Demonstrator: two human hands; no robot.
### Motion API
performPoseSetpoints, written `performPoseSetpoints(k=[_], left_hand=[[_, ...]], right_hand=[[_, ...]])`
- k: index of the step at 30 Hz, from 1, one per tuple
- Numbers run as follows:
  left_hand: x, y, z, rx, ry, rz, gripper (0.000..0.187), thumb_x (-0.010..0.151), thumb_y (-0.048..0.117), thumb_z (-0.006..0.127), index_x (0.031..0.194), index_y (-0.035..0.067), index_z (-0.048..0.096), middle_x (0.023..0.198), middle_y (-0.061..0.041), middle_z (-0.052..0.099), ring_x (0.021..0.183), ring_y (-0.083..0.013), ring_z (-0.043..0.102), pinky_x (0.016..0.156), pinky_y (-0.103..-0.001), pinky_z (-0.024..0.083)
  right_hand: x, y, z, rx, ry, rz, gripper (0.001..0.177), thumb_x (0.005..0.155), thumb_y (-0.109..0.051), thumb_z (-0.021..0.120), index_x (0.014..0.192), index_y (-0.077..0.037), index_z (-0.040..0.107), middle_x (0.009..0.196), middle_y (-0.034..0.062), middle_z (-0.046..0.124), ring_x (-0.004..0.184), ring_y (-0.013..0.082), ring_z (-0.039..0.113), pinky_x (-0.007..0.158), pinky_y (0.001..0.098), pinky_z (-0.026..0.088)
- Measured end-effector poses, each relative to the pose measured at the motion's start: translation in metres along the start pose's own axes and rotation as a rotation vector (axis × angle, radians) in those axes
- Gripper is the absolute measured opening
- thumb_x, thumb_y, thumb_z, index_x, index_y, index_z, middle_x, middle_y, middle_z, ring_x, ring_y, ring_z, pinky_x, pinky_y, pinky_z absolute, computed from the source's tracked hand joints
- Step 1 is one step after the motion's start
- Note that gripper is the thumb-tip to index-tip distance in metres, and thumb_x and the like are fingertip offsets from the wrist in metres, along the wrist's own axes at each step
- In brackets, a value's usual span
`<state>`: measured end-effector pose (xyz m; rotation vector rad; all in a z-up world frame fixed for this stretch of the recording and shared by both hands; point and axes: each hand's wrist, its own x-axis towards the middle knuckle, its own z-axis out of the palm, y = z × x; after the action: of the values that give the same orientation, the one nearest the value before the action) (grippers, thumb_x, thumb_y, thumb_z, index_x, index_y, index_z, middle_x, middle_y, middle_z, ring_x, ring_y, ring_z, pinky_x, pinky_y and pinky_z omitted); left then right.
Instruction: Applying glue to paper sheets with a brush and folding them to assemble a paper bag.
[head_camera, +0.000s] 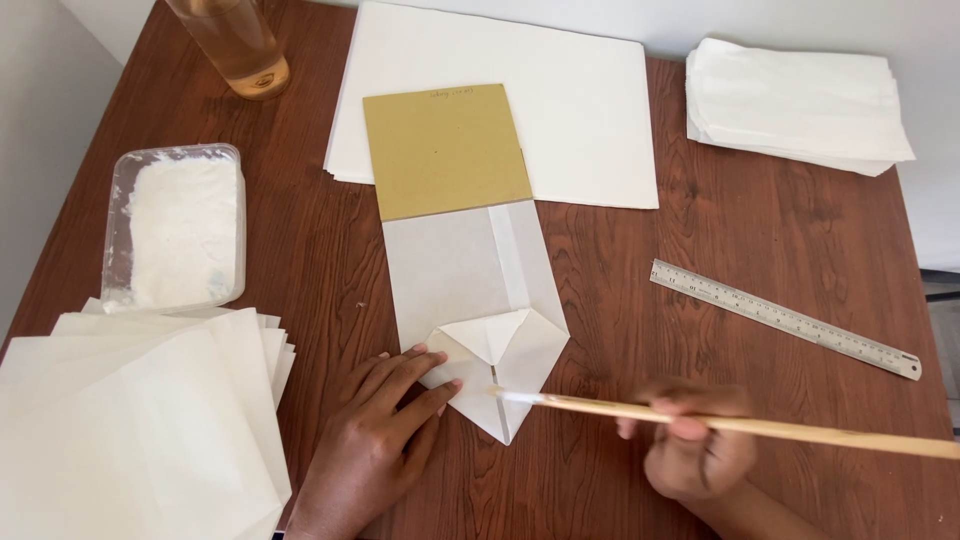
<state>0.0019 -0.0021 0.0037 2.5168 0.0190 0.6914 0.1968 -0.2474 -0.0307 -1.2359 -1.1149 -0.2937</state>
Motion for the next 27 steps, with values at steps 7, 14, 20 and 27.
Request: performPoseSetpoints(k=[7, 14, 20, 27], left_hand=[[-0.008, -0.003, 0.003, 0.027, 0.015, -0.015, 0.027, 0.091, 0.006, 0.068, 0.117, 0.012, 0.074, 0.133, -0.012, 0.067, 0.126, -0.0324, 0.063, 0.106, -0.049, 0.047], [-0.019, 0.003, 0.002, -0.016, 0.028, 0.009, 0.021, 0.096, 0.016, 0.066, 0.114, 0.008, 0.074, 0.127, -0.014, 0.069, 0.123, -0.0353, 0.063, 0.107, -0.054, 0.045], [-0.057, 0.003, 0.012, -0.035, -0.043, 0.022, 0.050, 0.094, 0.046, 0.071, 0.126, 0.007, 0.071, 0.140, -0.018, 0.061, 0.134, -0.0384, 0.054, 0.115, -0.058, 0.032], [-0.060, -0.025, 0.085, 0.412, 0.530, 0.127, 0.018, 0.108, 0.036, 0.060, 0.125, 0.036, 0.063, 0.118, 0.009, 0.077, 0.103, -0.0139, 0.079, 0.087, -0.039, 0.062]], right_hand=[[0.013, -0.004, 0.009, 0.104, -0.109, 0.101, 0.020, 0.111, -0.021, 0.048, 0.100, -0.007, 0.058, 0.068, 0.0013, 0.061, 0.045, 0.0090, 0.064, 0.032, 0.0159, 0.057], [0.046, -0.009, -0.003, 0.061, 0.203, 0.487, 0.027, 0.113, -0.035, 0.043, 0.100, -0.011, 0.049, 0.061, 0.0104, 0.052, 0.046, 0.0175, 0.055, 0.033, 0.0265, 0.044], [0.111, -0.023, 0.049, -0.029, 0.020, 0.418, 0.011, 0.111, -0.019, 0.049, 0.111, -0.009, 0.047, 0.080, 0.0052, 0.052, 0.058, 0.0151, 0.057, 0.039, 0.0257, 0.049], [0.224, -0.003, 0.205, 0.181, -0.337, 0.419, 0.017, 0.109, -0.023, 0.050, 0.100, -0.009, 0.047, 0.074, 0.0071, 0.054, 0.048, 0.0138, 0.053, 0.042, 0.0228, 0.043]])
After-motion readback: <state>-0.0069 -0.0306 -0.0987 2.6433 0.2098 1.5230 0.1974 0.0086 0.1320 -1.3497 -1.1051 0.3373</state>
